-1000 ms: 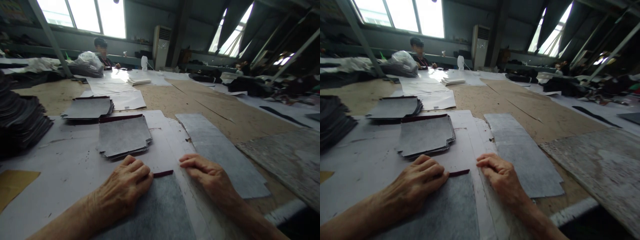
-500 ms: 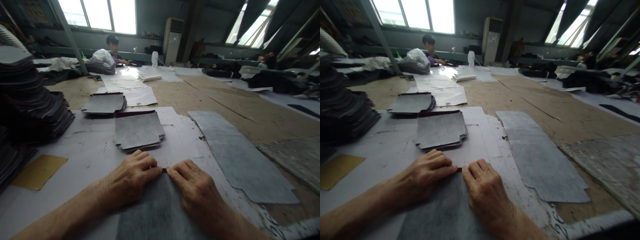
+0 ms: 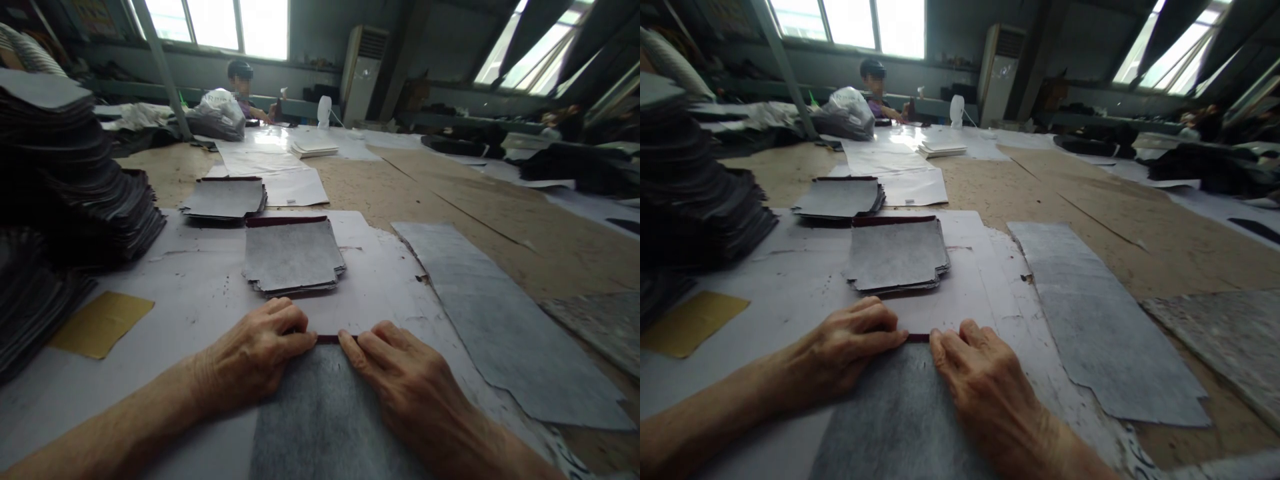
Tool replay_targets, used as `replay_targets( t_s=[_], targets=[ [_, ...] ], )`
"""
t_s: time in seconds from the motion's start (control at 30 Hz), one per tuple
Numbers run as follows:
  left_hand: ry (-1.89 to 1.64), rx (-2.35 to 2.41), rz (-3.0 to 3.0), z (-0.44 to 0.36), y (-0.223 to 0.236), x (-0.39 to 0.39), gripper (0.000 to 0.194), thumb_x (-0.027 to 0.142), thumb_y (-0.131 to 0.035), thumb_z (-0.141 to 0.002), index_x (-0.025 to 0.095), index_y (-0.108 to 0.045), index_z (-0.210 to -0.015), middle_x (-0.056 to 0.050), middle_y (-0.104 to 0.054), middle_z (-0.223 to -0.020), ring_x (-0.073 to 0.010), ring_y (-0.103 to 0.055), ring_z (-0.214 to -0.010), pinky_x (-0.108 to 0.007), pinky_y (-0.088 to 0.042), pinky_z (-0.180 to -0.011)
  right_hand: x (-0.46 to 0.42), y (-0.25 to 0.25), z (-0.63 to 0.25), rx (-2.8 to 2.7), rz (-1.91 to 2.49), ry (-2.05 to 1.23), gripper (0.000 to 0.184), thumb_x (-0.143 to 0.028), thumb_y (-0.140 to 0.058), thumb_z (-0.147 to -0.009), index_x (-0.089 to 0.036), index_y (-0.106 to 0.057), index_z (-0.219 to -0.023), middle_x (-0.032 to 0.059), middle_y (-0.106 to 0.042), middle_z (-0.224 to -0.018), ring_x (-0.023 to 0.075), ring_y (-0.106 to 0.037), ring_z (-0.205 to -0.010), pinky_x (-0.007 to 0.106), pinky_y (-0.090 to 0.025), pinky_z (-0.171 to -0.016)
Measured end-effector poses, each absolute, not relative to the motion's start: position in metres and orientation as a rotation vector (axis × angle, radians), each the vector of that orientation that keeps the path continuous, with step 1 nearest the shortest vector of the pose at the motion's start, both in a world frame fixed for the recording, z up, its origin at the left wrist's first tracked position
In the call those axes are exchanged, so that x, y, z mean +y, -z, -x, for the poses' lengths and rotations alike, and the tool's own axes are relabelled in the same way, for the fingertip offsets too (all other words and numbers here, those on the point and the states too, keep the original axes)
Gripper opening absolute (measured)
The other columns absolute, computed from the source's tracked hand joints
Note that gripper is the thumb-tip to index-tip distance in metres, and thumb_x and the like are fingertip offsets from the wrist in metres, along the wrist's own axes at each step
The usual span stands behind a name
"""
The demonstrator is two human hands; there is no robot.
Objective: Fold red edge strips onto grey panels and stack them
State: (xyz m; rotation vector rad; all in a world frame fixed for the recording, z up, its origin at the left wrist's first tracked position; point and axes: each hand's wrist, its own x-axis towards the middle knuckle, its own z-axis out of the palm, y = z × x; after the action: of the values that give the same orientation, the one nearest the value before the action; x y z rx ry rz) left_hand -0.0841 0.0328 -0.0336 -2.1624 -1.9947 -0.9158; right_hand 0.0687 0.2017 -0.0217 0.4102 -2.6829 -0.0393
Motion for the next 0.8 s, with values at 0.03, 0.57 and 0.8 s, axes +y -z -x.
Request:
replay_targets(
  t_s=[0.03, 0.57, 0.8],
  targets=[
    [0.892, -1.996, 2.172, 0.084, 0.033, 0.033, 0.032, -0.001, -0.038, -0.078, 0.012, -0.059, -0.098, -0.007, -0.053, -0.085, -0.0169, -0.044, -0.075, -0.032, -0.041, -0.068, 0.198, 0.018, -0.067, -2.696, -0.443, 0.151, 0.034, 0.000, -0.037, -0.079, -0.004, -0.062, -0.101, 0.0096, -0.062, -0.085, 0.0203, -0.052, -0.074, 0.034, -0.050, -0.066],
    [0.990, -2.077, 2.209, 0.102, 0.027, 0.013, 0.035, -0.003, -0.041, -0.077, 0.014, -0.058, -0.102, -0.005, -0.055, -0.087, -0.0143, -0.049, -0.078, -0.027, -0.043, -0.072, 0.184, 0.028, -0.045, -2.530, -0.492, -0.035, 0.031, -0.002, -0.034, -0.085, -0.002, -0.063, -0.095, 0.0104, -0.060, -0.075, 0.0179, -0.050, -0.067, 0.030, -0.048, -0.056],
    [0.875, -2.080, 2.223, 0.098, 0.022, 0.014, 0.030, -0.002, -0.040, -0.072, 0.011, -0.060, -0.090, -0.007, -0.055, -0.081, -0.0170, -0.047, -0.073, -0.031, -0.042, -0.067, 0.183, 0.032, -0.046, -2.553, -0.474, -0.101, 0.031, -0.003, -0.037, -0.086, -0.005, -0.059, -0.107, 0.0056, -0.060, -0.073, 0.0168, -0.050, -0.066, 0.030, -0.047, -0.059]
  ],
)
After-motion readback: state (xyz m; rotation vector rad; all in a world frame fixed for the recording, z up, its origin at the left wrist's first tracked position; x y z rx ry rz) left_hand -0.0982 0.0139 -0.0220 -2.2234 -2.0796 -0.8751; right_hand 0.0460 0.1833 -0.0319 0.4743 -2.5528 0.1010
